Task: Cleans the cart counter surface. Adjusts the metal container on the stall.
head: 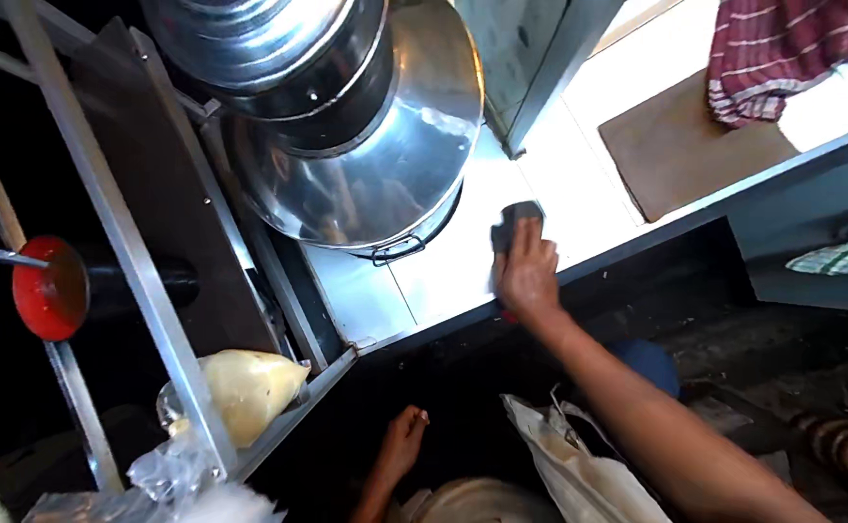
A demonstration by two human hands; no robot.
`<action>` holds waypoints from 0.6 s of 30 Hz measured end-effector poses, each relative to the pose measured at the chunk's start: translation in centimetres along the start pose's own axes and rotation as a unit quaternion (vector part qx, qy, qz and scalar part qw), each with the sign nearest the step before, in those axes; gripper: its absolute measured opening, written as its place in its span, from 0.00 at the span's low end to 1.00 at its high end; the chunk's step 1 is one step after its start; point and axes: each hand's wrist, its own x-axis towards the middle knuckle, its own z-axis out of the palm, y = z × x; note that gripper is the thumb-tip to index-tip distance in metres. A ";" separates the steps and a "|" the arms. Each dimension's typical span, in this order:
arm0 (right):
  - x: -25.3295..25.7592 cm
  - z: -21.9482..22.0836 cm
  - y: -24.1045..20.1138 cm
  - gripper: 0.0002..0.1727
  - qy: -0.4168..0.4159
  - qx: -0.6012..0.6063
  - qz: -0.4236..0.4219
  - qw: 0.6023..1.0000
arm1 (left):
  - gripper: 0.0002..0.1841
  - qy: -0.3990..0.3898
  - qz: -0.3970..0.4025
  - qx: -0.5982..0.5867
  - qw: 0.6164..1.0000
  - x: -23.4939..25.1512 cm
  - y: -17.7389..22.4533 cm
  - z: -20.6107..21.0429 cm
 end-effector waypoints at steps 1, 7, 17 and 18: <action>-1.4 1.8 -2.3 0.37 -0.028 0.015 -0.031 0.999 | 0.17 -0.006 -0.005 -0.002 1.000 0.0 -0.1 0.1; -3.7 9.8 -18.6 0.31 -0.185 0.080 -0.210 0.957 | 0.18 0.015 -0.021 -0.018 1.000 -1.6 -1.4 -0.2; 4.1 12.8 -29.9 0.30 -0.104 0.071 -0.176 0.976 | 0.17 0.021 -0.090 -0.032 0.995 -4.7 -3.7 -0.3; 3.0 11.9 -29.0 0.31 -0.110 0.072 -0.167 0.977 | 0.17 0.017 -0.087 -0.032 0.996 -4.8 -3.8 -0.3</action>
